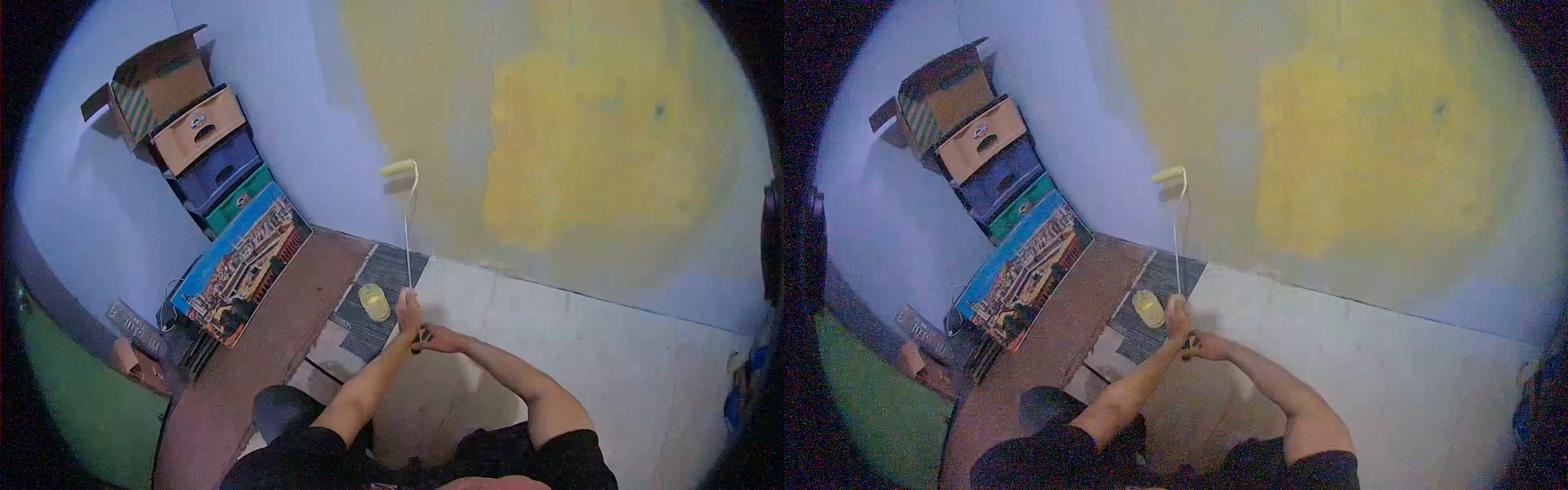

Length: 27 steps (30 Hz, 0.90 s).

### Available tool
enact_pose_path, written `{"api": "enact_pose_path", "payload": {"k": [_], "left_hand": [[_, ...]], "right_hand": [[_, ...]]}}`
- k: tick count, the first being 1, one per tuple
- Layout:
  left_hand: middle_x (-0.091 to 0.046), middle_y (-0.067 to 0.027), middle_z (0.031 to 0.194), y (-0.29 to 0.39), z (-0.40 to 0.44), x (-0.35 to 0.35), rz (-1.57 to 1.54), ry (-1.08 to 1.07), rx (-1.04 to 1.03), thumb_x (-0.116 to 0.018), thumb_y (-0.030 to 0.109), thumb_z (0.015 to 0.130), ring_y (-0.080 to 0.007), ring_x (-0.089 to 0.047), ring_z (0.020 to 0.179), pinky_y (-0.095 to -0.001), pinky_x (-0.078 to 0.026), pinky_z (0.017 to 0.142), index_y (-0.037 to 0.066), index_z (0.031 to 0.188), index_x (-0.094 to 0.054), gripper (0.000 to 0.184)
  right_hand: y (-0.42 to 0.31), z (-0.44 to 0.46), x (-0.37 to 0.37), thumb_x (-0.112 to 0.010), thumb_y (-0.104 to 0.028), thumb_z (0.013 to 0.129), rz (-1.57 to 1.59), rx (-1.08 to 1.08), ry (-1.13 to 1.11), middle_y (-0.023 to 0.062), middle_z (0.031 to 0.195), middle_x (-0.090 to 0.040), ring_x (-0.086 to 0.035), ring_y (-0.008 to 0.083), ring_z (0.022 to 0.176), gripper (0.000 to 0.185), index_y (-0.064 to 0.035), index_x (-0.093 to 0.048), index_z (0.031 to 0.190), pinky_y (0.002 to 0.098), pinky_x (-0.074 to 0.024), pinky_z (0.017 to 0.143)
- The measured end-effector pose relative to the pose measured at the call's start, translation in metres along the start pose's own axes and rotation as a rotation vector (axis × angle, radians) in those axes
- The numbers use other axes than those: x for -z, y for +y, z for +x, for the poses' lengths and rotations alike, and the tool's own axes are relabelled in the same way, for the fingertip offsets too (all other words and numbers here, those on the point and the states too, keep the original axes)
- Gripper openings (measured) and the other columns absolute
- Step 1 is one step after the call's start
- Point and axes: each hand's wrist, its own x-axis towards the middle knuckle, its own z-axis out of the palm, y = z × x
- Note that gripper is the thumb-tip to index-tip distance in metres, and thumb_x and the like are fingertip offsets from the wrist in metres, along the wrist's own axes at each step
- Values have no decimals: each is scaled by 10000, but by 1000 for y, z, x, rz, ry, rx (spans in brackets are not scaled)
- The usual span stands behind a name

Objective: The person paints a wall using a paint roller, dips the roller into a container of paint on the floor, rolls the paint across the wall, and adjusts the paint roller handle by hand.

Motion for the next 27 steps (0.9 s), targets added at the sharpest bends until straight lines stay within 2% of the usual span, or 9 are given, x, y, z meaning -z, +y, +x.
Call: {"api": "enact_pose_path", "payload": {"k": [2,5,8,10,16,17,23,24,27], "left_hand": [[-432,-21,609,38,15,-1,42,43,-106,-392,305,948,-146,-449,550,-301,-378,533,65,797,-493,301],[-359,27,581,87,50,-3,-243,-19,-18,-378,270,971,-75,-365,466,-239,-311,421,91,830,-442,236],[-364,33,606,149,79,-4,-395,-70,-24,-399,249,971,-57,-349,453,-220,-303,393,100,865,-417,183],[-387,27,625,190,90,0,-487,-156,30,-405,237,971,-62,-366,460,-219,-320,401,98,879,-415,168],[-517,-10,737,219,127,45,194,-230,-327,-450,212,961,-81,-491,639,-233,-418,579,57,914,-491,168],[-543,-24,801,219,128,57,253,-290,-251,-453,245,962,-100,-492,761,-256,-399,712,41,948,-532,220],[-546,-12,846,195,123,87,275,-366,-272,-498,167,944,-95,-506,834,-251,-408,777,37,967,-542,140],[-560,-31,884,193,122,89,313,-392,-284,-486,186,949,-120,-518,881,-267,-405,819,29,999,-543,174],[-595,-71,910,206,122,85,395,-435,-394,-457,241,957,-167,-558,897,-301,-427,828,23,1058,-551,258]], "right_hand": [[-11,10,-9,-614,-289,863,101,233,176,194,1064,-600,-588,273,990,495,3,-444,1225,343,-460,859],[-20,44,0,-607,-167,851,241,200,459,163,936,-607,-605,260,869,374,4,-446,1143,333,-472,776],[-66,60,30,-601,-288,845,363,407,705,236,1001,-602,-600,371,952,454,-30,-440,1182,419,-457,799],[-86,72,46,-609,-245,834,383,330,770,231,918,-613,-602,404,883,401,-32,-462,1141,428,-467,746],[-122,101,57,-570,-272,831,337,256,799,245,756,-591,-585,437,779,280,-20,-539,951,490,-441,656],[-125,101,53,-566,-260,830,351,271,782,246,757,-590,-582,440,776,273,-19,-541,954,493,-439,656],[-110,144,15,-558,-181,799,384,289,884,257,751,-578,-585,437,763,268,-2,-548,998,492,-434,661],[-122,129,29,-579,-192,803,404,219,764,242,747,-600,-601,424,766,260,-2,-566,981,465,-460,659],[-95,150,24,-587,-211,824,332,390,942,216,717,-614,-626,374,693,236,1,-584,928,429,-474,614]]}}
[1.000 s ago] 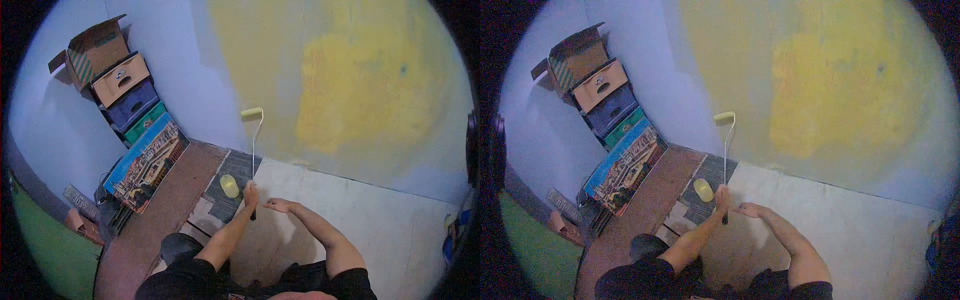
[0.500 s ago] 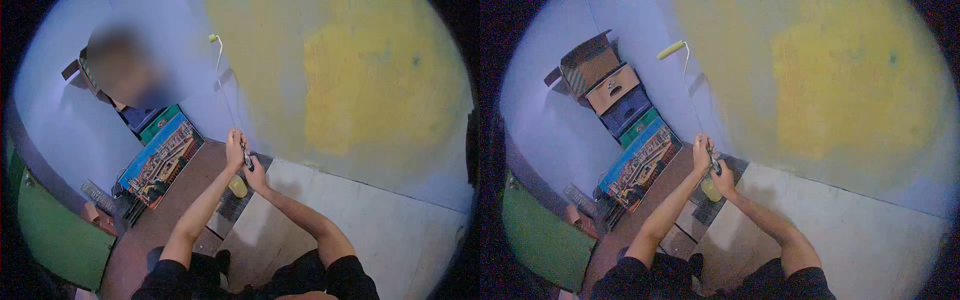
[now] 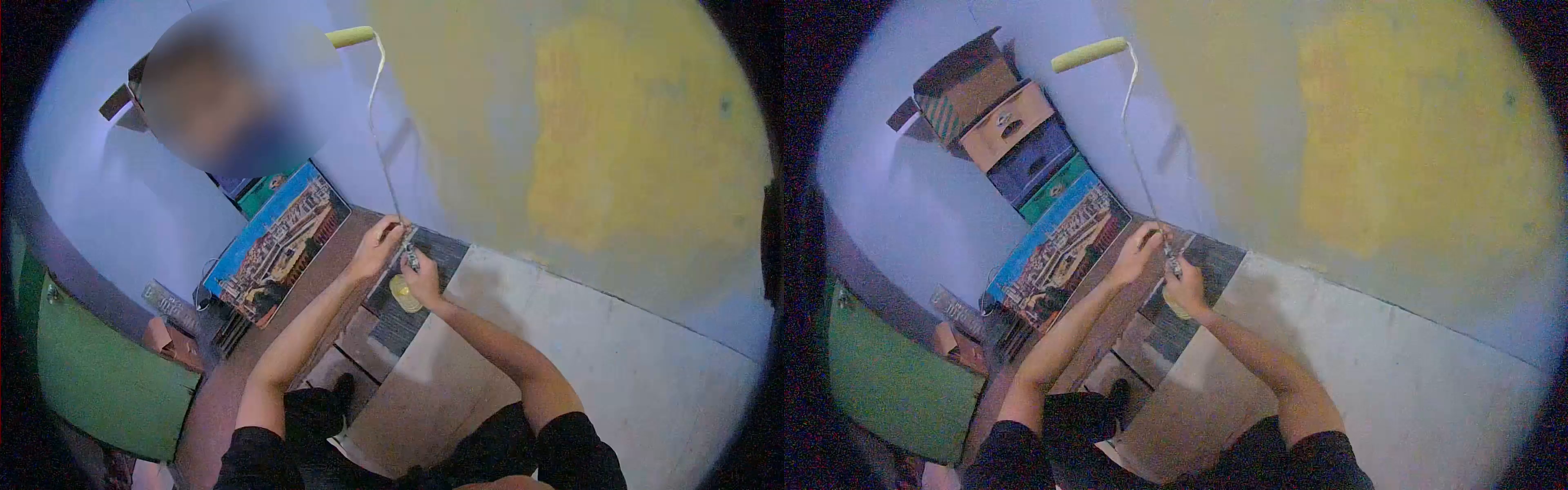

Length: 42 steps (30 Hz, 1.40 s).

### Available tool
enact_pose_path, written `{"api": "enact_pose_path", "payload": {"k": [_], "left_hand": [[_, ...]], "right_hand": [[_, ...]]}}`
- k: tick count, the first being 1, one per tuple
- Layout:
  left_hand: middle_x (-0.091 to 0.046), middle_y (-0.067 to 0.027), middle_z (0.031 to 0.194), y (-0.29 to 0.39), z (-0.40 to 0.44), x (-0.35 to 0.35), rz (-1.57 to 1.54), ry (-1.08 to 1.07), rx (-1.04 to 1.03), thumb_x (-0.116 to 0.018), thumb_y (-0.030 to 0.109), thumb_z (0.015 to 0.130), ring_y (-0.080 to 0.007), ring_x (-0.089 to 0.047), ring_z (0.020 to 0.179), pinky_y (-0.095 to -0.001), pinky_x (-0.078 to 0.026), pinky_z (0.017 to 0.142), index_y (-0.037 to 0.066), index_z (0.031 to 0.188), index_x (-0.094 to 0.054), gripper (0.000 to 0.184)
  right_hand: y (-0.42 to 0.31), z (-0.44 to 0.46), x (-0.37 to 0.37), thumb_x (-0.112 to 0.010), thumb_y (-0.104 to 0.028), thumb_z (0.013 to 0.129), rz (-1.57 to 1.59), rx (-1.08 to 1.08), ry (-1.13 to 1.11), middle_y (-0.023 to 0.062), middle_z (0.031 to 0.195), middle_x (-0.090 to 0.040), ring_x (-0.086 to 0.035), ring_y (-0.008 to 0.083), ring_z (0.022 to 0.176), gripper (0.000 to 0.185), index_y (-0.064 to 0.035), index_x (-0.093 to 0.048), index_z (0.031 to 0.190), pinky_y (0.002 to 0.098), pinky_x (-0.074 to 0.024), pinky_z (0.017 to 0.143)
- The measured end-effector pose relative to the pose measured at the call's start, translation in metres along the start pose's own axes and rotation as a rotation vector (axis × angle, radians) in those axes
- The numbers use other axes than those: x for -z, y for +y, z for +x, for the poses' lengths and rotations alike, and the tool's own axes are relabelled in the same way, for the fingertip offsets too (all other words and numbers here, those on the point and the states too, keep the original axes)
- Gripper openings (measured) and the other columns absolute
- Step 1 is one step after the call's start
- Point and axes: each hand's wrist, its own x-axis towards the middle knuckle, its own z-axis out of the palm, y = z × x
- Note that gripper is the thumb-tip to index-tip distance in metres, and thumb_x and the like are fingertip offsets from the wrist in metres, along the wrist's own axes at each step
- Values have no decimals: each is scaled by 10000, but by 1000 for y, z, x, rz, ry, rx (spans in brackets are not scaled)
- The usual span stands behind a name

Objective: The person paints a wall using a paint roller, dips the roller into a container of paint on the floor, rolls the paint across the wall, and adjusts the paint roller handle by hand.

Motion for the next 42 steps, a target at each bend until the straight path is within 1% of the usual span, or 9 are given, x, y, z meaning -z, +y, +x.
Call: {"api": "enact_pose_path", "payload": {"k": [5,11,19,22,23,28,33,36,42], "left_hand": [[-610,-159,1091,-84,-2,67,268,-206,8,-406,296,962,-298,-575,1032,-376,-439,885,27,1128,-549,346],[-612,-147,1091,-168,-24,95,306,-247,90,-444,276,936,-316,-579,1026,-395,-449,874,43,1069,-589,305],[-635,-152,1024,-330,-108,46,344,-638,194,-560,207,856,-293,-605,971,-382,-472,829,36,1057,-584,264],[-639,-149,993,-350,-113,42,264,-765,158,-605,191,831,-293,-609,946,-382,-477,821,39,1108,-562,319],[-618,-144,1063,-352,-110,41,235,-898,343,-649,224,810,-292,-588,992,-393,-464,849,53,1209,-501,458],[-500,-173,1251,-399,-112,13,181,-876,146,-756,358,715,-297,-486,1165,-397,-393,984,93,1374,-322,832],[-417,-186,1327,-381,-100,-18,-145,-767,228,-869,387,543,-335,-431,1211,-436,-354,1025,120,1432,-188,1151],[-396,-167,1345,-369,-100,-32,-261,-652,153,-906,348,471,-332,-400,1233,-451,-328,1042,128,1432,-174,1228],[-459,-142,1286,-351,-109,-51,-393,-478,120,-907,285,466,-303,-426,1208,-413,-346,1022,103,1343,-338,1060]], "right_hand": [[-12,60,77,-567,-87,835,28,98,-226,50,617,-522,-456,112,561,97,1,-529,832,313,-402,516],[-44,47,137,-493,-36,736,43,-505,-217,-19,579,-422,-403,74,508,59,-62,-450,767,246,-321,451],[2,-94,153,-501,-11,715,-217,-524,-35,-17,549,-414,-372,58,463,71,-58,-471,760,228,-317,428],[-13,-133,151,-546,-48,761,-444,-425,-26,-19,551,-439,-391,60,456,68,-54,-479,769,231,-324,426],[-15,-141,150,-557,-63,762,-324,-565,13,-16,556,-449,-406,72,468,70,-52,-489,748,245,-331,436],[-29,-188,150,-595,-139,785,-154,-1085,20,-28,486,-427,-404,91,435,248,-70,-482,574,287,-318,411],[-62,-220,121,-608,-163,788,-607,-986,37,-17,436,-398,-341,76,391,361,-79,-424,489,289,-259,380],[-98,-229,108,-620,-166,779,-702,-1099,75,-22,454,-415,-356,88,421,351,-64,-439,495,305,-271,400],[-173,-228,79,-628,-245,761,-1198,-1042,-102,216,559,-537,-543,320,501,259,2,-622,684,405,-405,504]]}}
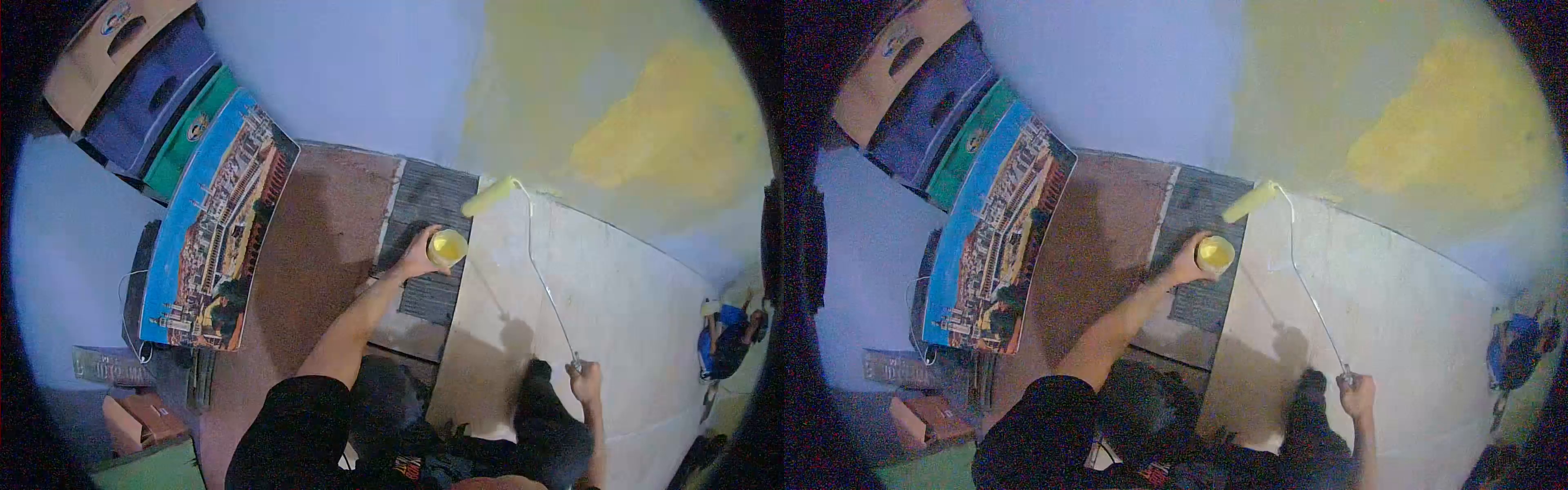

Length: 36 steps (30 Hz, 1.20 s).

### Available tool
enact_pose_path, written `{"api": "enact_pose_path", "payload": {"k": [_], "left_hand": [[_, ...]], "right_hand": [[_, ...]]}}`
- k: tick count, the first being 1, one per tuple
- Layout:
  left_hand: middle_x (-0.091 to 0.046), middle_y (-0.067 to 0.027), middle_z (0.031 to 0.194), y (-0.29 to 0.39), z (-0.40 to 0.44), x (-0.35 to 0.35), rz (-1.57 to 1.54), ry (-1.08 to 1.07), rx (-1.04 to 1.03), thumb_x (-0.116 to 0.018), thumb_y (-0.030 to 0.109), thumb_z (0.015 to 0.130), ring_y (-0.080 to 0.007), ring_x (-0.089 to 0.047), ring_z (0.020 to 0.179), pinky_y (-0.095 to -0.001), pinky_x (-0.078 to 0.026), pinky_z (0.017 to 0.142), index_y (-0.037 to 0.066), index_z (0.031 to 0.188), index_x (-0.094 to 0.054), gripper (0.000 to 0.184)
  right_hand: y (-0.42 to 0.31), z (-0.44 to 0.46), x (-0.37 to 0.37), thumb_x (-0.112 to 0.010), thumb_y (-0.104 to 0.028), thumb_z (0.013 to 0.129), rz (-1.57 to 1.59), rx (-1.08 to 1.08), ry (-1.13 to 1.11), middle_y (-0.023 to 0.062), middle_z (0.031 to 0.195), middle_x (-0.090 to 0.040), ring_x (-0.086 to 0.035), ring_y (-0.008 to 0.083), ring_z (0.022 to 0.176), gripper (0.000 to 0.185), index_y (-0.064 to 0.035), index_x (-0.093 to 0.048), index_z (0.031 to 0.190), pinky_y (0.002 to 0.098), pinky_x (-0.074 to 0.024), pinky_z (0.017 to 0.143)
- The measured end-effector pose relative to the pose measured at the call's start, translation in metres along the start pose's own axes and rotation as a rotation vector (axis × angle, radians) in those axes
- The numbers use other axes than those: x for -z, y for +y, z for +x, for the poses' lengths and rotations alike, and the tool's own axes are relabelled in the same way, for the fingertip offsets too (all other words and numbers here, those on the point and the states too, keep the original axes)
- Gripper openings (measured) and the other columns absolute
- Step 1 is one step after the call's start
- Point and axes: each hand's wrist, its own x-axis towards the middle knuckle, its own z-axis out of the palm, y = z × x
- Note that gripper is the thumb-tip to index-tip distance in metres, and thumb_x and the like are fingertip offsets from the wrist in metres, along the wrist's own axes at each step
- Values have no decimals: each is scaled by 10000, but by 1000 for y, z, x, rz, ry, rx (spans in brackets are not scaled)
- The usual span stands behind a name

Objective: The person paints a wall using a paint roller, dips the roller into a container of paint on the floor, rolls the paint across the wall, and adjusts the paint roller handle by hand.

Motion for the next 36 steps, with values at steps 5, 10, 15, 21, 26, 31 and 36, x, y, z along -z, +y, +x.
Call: {"api": "enact_pose_path", "payload": {"k": [5,10,15,21,26,31,36], "left_hand": [[-548,-112,1185,16,6,-3,-57,-25,-28,-862,247,534,-247,-526,1125,-363,-406,974,74,1258,-440,855],[-600,-122,1079,6,5,-16,27,58,1,-844,183,534,-262,-571,1052,-353,-438,925,64,1177,-508,735],[-573,-136,1115,4,13,-6,66,182,21,-829,187,532,-301,-547,1075,-372,-432,936,66,1186,-484,749],[-525,-163,1169,27,30,29,325,256,118,-799,224,542,-349,-495,1119,-417,-421,945,64,1228,-436,792],[-543,-172,1083,25,36,59,515,372,-43,-785,231,525,-367,-506,1054,-449,-435,887,60,1193,-463,761],[-575,-157,1045,56,43,94,628,274,68,-806,226,504,-361,-551,988,-452,-454,856,55,1122,-517,703],[-601,-170,991,71,44,136,678,252,37,-812,251,503,-357,-560,977,-450,-462,847,93,1114,-532,690]], "right_hand": [[22,-29,-35,-612,-270,751,-58,87,25,231,584,-555,-571,407,547,252,-26,-662,719,452,-450,520],[12,-39,-68,-631,-298,768,-177,32,82,206,596,-589,-591,393,570,256,-49,-677,727,451,-477,542],[-1,-20,-85,-636,-286,775,-178,40,17,202,638,-606,-597,398,613,229,-63,-689,771,464,-477,572],[-29,12,-103,-609,-363,801,-70,105,-47,203,663,-619,-618,387,636,302,-67,-657,768,471,-482,584],[-52,31,-102,-558,-399,827,29,143,-173,207,653,-610,-614,401,648,362,-44,-632,819,481,-467,594],[-65,48,-93,-538,-394,866,103,222,-340,215,669,-606,-603,405,646,373,-36,-614,936,482,-457,595],[-82,56,-74,-513,-419,895,172,396,-406,223,668,-595,-595,396,628,444,7,-596,987,474,-456,600]]}}
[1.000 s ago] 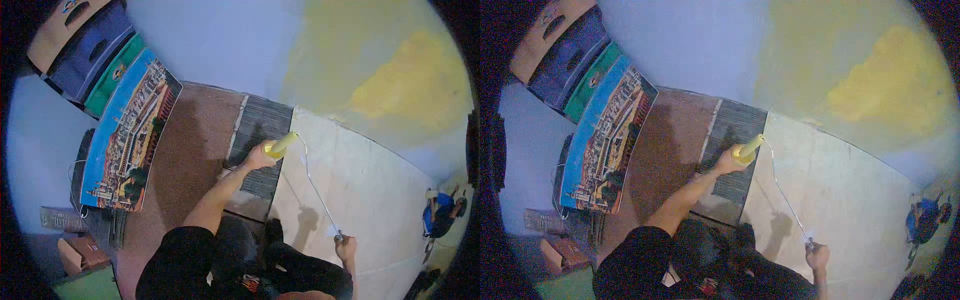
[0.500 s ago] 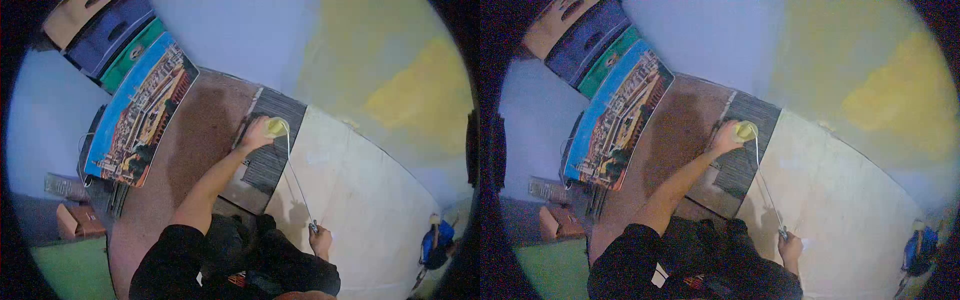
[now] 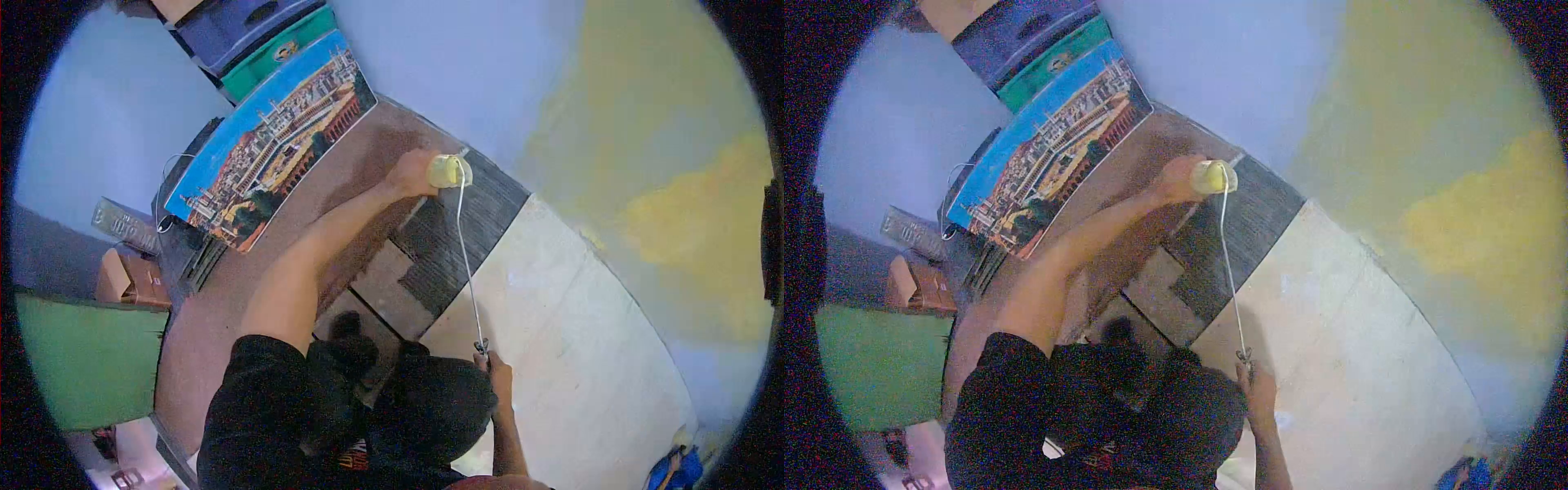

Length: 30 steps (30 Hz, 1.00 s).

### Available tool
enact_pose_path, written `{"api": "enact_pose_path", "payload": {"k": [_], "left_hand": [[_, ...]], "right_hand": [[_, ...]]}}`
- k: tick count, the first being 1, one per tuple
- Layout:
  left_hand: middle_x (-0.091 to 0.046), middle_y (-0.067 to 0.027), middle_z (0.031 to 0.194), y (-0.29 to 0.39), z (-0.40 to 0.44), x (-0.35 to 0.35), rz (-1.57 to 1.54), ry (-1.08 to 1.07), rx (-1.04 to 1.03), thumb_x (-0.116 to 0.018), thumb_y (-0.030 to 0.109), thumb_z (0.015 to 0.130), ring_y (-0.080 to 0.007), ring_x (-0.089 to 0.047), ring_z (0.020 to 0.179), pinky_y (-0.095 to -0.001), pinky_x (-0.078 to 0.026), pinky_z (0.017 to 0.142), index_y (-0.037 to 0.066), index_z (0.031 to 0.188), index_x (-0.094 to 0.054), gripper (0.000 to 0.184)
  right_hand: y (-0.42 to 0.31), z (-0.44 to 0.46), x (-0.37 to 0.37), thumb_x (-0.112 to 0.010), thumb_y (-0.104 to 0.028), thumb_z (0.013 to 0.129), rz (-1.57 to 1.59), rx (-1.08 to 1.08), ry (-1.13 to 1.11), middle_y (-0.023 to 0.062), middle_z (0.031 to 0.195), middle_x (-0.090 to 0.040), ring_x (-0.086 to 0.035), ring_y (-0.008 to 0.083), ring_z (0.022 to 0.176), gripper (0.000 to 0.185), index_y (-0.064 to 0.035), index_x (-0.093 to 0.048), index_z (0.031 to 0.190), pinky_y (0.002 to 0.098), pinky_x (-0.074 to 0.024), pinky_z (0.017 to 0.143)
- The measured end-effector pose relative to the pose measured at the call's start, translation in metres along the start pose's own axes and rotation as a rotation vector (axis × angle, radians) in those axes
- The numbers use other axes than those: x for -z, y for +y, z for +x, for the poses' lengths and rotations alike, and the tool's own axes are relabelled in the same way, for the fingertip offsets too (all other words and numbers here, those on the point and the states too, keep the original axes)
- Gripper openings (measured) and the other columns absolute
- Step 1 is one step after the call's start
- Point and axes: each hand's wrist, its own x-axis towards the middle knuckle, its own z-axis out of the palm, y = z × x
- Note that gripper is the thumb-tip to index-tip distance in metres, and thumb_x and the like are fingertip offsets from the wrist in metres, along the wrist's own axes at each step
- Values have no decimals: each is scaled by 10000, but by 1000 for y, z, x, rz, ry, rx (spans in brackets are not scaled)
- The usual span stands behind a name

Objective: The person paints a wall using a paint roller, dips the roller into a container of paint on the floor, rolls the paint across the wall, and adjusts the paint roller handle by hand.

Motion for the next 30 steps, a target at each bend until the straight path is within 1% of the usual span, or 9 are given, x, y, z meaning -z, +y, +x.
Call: {"api": "enact_pose_path", "payload": {"k": [5,8,12,13,16,17,21,25,30], "left_hand": [[-605,-177,970,-12,11,29,65,44,-12,-789,284,533,-376,-558,966,-467,-463,836,91,1109,-535,659],[-614,-158,1003,-29,19,23,85,102,-36,-806,250,533,-363,-581,959,-439,-473,857,71,1103,-556,647],[-606,-168,1023,-33,22,24,134,71,65,-830,304,525,-360,-579,972,-441,-468,857,58,1090,-563,671],[-598,-173,1016,-46,20,11,197,119,75,-817,358,552,-360,-563,992,-467,-453,864,50,1111,-536,698],[-584,-161,1029,-75,24,-13,314,137,83,-792,381,577,-365,-537,1015,-501,-435,865,47,1129,-503,707],[-523,-109,1140,-84,26,-19,331,44,135,-790,361,554,-329,-494,1103,-617,-368,925,104,1168,-465,741],[-525,-126,1126,-102,32,-25,190,52,220,-805,302,564,-333,-474,1122,-627,-329,953,96,1183,-454,741],[-531,-141,1112,-130,43,-51,156,202,206,-820,286,531,-349,-486,1086,-527,-390,928,82,1196,-447,789],[-521,-131,1141,-132,62,-53,183,118,244,-824,298,558,-329,-467,1133,-604,-317,974,82,1206,-448,780]], "right_hand": [[-47,6,21,-523,-358,907,-17,13,-33,223,640,-584,-591,392,608,389,24,-589,942,461,-446,564],[-42,19,-4,-575,-317,895,61,92,47,196,551,-533,-525,311,469,326,5,-558,849,392,-392,468],[-34,43,-38,-554,-317,905,9,40,35,163,528,-540,-530,259,445,346,24,-547,846,382,-400,454],[-46,45,-38,-546,-314,909,146,32,-13,107,524,-528,-508,197,429,336,12,-538,826,342,-398,429],[-87,50,-29,-532,-305,920,400,-238,-154,48,539,-498,-476,143,419,313,-19,-524,794,293,-386,402],[-79,59,-38,-522,-290,926,605,-271,-207,20,563,-471,-461,104,427,290,-44,-508,774,259,-371,379],[-104,76,-37,-525,-280,925,579,-291,-207,21,566,-471,-448,107,408,289,-50,-489,755,268,-366,359],[-115,91,-56,-522,-301,930,533,-269,-161,31,570,-484,-472,118,409,321,-41,-496,742,276,-391,356],[-165,103,-58,-489,-366,945,604,-256,-211,58,545,-530,-511,145,393,392,-5,-538,798,286,-409,377]]}}
